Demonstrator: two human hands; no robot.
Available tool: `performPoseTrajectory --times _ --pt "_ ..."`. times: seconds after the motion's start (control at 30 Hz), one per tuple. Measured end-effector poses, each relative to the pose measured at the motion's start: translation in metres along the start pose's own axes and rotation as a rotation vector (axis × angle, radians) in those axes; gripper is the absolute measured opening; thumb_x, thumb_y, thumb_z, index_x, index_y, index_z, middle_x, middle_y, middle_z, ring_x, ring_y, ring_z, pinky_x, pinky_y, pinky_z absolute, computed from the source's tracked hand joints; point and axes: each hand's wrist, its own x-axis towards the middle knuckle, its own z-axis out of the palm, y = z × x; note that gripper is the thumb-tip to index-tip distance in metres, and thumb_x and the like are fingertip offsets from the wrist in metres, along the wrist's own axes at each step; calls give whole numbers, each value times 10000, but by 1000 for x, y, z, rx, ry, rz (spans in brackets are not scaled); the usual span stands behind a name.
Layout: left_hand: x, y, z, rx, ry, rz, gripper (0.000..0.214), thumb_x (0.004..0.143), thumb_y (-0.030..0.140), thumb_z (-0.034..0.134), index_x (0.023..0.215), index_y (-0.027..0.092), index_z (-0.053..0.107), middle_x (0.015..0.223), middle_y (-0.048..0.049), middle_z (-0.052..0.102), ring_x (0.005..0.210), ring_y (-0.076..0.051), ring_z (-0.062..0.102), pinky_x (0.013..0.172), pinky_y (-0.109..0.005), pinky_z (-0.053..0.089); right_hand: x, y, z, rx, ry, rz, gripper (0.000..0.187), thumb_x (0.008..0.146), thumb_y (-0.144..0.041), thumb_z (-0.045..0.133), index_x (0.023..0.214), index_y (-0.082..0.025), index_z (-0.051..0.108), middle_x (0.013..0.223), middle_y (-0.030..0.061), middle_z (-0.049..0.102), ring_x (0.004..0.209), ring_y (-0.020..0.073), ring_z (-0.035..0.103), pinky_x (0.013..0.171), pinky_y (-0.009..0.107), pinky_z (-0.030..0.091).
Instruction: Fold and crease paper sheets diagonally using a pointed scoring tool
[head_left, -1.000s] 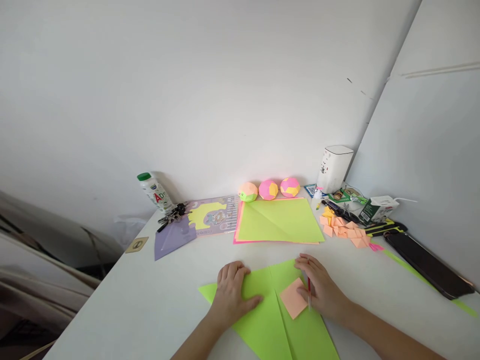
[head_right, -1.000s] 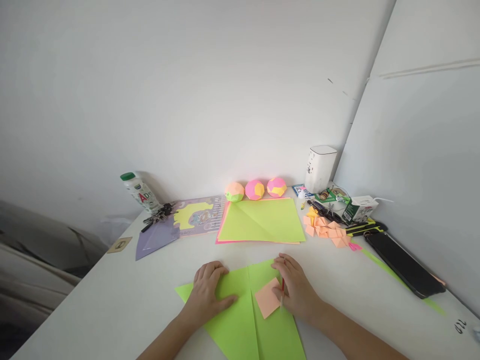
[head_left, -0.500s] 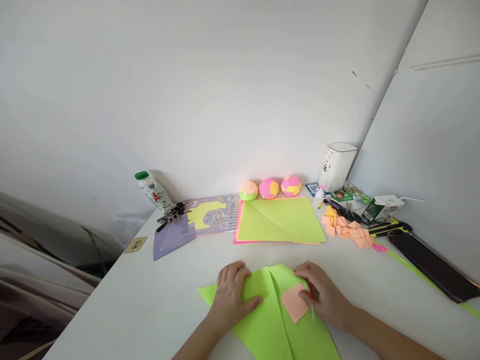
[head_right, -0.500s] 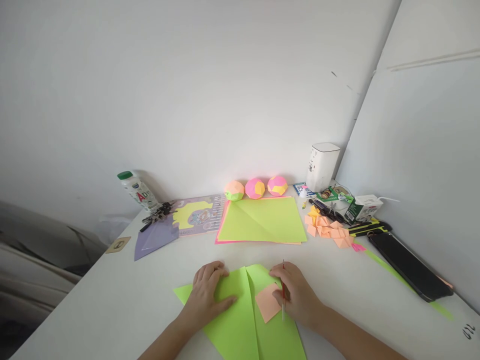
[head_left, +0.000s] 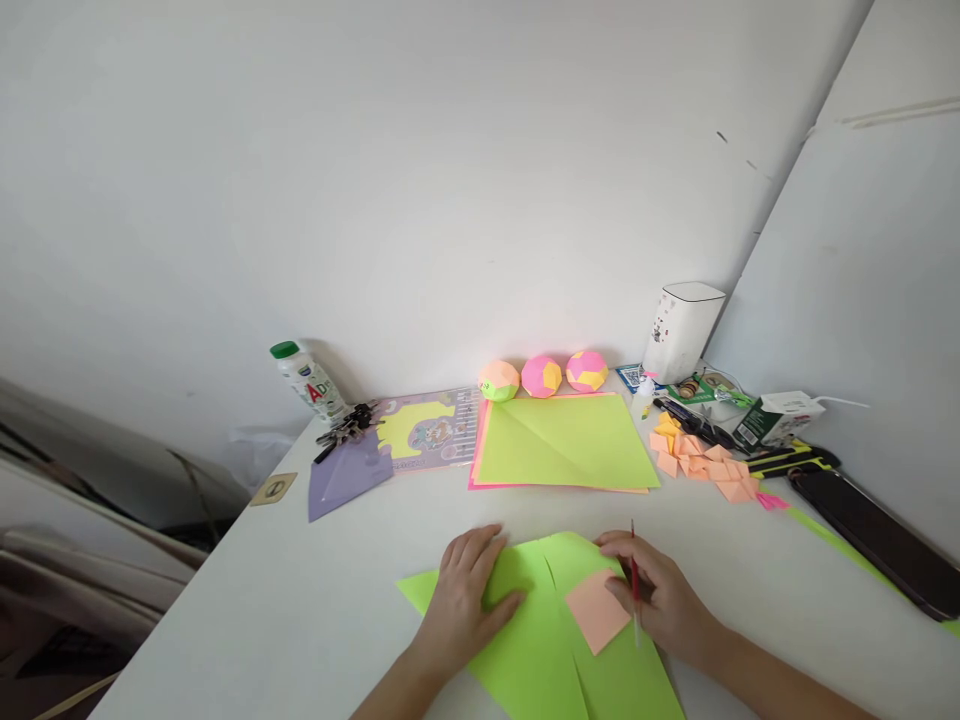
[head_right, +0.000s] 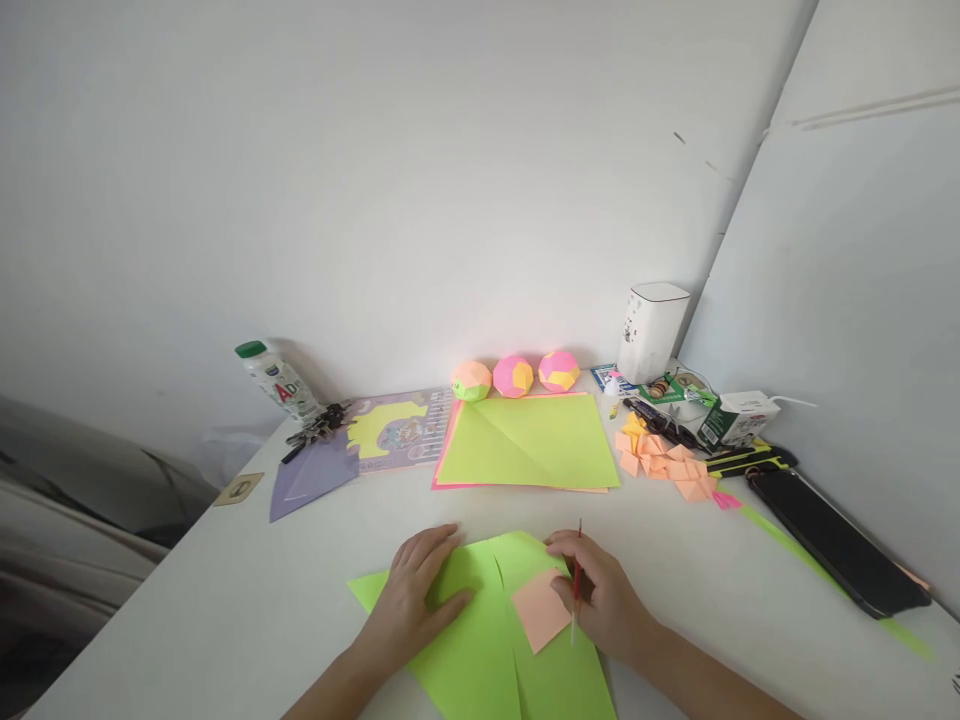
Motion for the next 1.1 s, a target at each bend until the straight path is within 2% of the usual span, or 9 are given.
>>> performPoseTrajectory --times 0.17,0.27,0.47,0.6,0.77,1.1 --pt "2 1 -4 -29 86 56 382 887 279 512 1262 219 471 1229 -111 568 1140 -270 523 937 -450 465 1 4 0 26 64 30 162 882 -310 495 1009 -235 563 1079 81 643 704 137 621 628 252 535" --pt "2 1 -5 -42 98 67 336 897 231 479 1234 229 485 1209 -103 576 1118 -261 533 926 -446 469 3 6 -3 20 112 77 181 878 -334 500 1009 -231 570 1096 93 642 771 156 635 662 260 543" --pt "1 -2 -3 -26 94 23 408 889 242 499 1290 202 433 1225 -117 557 1139 -263 512 938 -440 465 3 12 -5 -9 178 139 184 881 -342 498 1017 -236 564 1107 87 639 749 149 631 635 253 539" --pt "1 -3 -2 -4 83 -65 407 878 311 510 1269 207 479 1223 -117 563 1135 -282 521 932 -459 467 3 12 -5 17 193 123 173 880 -331 499 1006 -234 566 1106 95 639 863 175 641 679 258 547" --pt "-1 -4 -2 -9 43 -75 349 874 327 510 1203 211 521 1227 -123 552 1146 -296 508 932 -481 458 4 10 -5 42 194 126 176 873 -338 516 1000 -233 579 1099 99 643 979 200 628 785 294 548" --pt "-1 -5 -2 -104 91 -70 223 858 259 525 1073 232 475 1182 -106 549 1120 -261 517 898 -445 477 2 11 -5 75 184 126 168 879 -312 507 1018 -238 567 1112 88 626 964 181 627 771 265 543"
